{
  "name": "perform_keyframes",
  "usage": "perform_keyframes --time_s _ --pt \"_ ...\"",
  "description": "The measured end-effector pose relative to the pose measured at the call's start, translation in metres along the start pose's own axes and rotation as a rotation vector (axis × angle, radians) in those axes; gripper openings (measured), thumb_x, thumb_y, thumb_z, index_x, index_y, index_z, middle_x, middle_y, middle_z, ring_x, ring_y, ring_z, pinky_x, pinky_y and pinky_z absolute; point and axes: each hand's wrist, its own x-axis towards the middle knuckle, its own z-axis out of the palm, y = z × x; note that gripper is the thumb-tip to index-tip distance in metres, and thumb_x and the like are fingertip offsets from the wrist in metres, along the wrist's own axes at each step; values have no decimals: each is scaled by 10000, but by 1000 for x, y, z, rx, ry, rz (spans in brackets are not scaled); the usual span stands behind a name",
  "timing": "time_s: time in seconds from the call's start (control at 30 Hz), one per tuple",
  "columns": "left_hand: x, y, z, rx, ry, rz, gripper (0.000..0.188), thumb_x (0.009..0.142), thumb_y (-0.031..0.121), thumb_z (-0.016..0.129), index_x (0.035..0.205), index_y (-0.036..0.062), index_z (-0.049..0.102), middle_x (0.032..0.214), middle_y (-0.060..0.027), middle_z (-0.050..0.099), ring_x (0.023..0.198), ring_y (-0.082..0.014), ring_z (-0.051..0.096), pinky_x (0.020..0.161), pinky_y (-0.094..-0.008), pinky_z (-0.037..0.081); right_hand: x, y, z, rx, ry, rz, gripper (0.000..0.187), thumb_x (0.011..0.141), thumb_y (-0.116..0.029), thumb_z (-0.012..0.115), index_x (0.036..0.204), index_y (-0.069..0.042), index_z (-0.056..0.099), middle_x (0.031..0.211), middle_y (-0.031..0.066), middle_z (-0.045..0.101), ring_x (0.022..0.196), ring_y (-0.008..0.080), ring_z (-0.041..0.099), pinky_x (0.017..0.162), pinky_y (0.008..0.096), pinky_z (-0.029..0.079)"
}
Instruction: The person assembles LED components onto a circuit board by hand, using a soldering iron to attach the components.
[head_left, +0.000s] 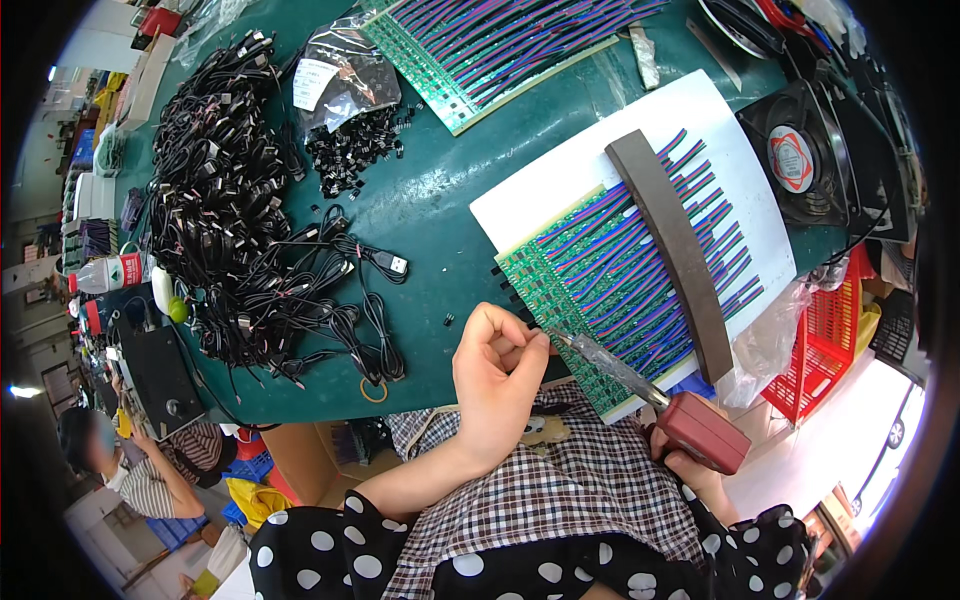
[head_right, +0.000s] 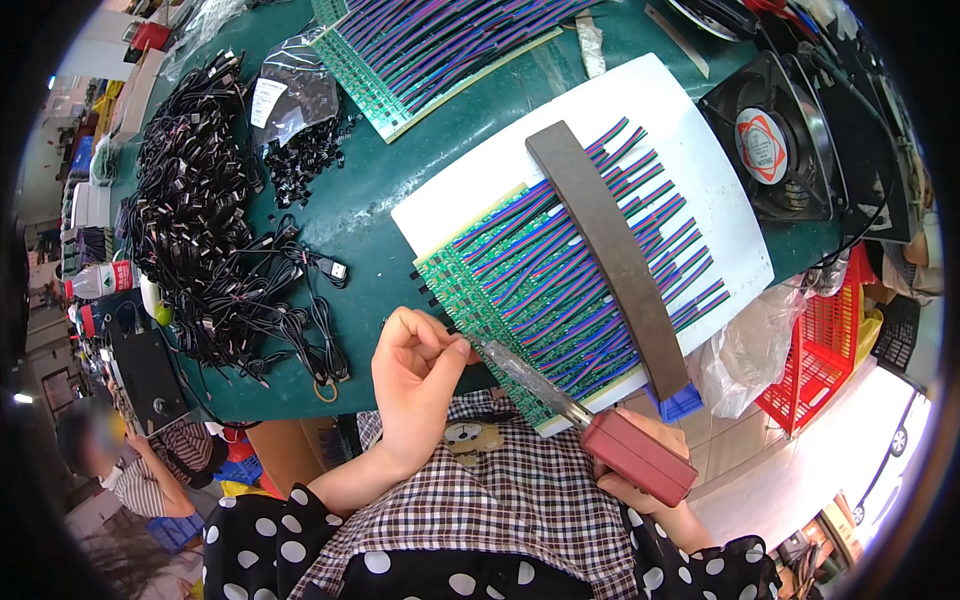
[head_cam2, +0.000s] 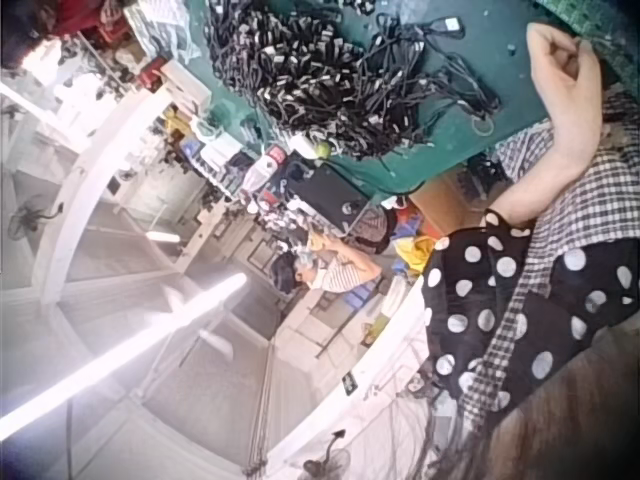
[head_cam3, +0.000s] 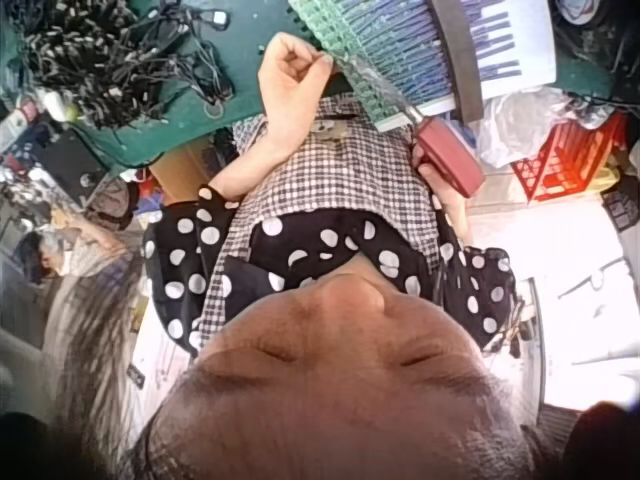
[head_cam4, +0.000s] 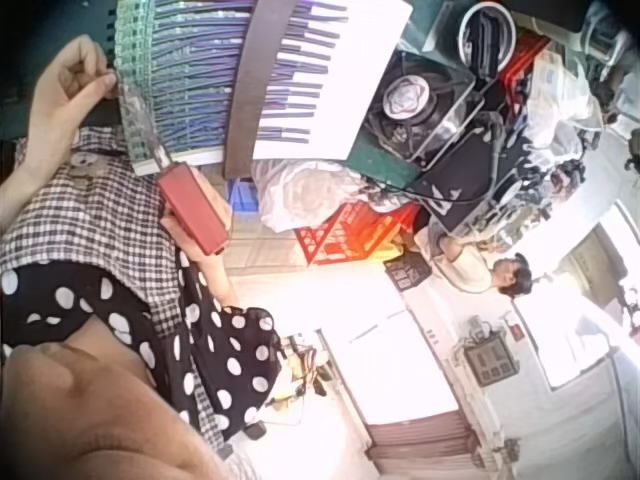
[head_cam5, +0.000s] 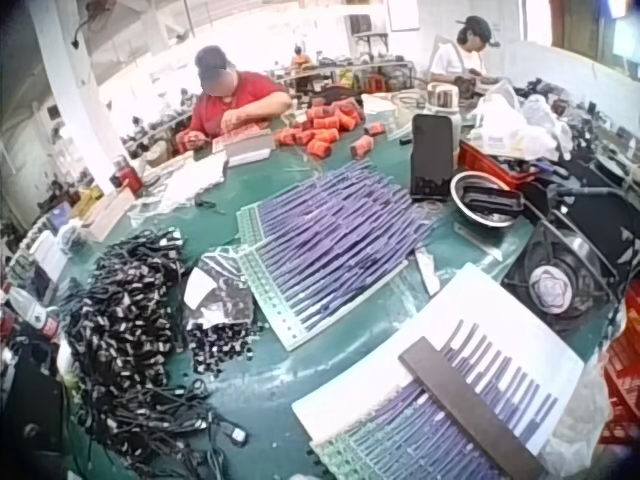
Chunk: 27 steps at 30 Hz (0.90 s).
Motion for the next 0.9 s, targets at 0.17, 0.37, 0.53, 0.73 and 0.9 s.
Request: perform_keyframes --time_s 0.17,0.37,0.53,0.73,0.9 --pt "3 0 -2 2 -16 -17 208 833 -92 543 810 42 385 791 -8 468 757 -50 537 680 -188 472 0 -2 2 -28 7 0 673 643 -336 785 1132 59 544 773 104 641 645 236 644 587 293 493" --pt "5 -1 -3 5 -14 -20 217 834 -89 542 802 47 376 798 -8 461 764 -49 532 685 -189 471 2 -5 3 -75 -6 20 658 640 -303 787 1133 58 543 763 99 644 631 232 642 580 293 489" --pt "3 0 -2 7 -23 -40 219 823 -116 519 808 54 382 854 -30 448 755 -96 518 733 -268 512 -4 -1 0 -15 -15 -11 663 651 -290 785 1154 58 529 774 98 649 633 220 643 587 289 487" --pt "3 -2 -3 10 -17 -1 222 836 -95 532 796 48 366 815 -20 472 782 -75 564 697 -202 483 -5 -18 3 185 12 134 631 646 -319 792 1097 55 557 750 81 646 599 182 616 583 262 466" --pt "0 17 -6 157 -1 -70 181 824 -26 601 896 17 441 822 -43 501 712 -59 554 642 -185 464 3 -24 7 298 44 141 539 653 -368 793 939 39 588 684 64 616 566 143 579 551 238 422"
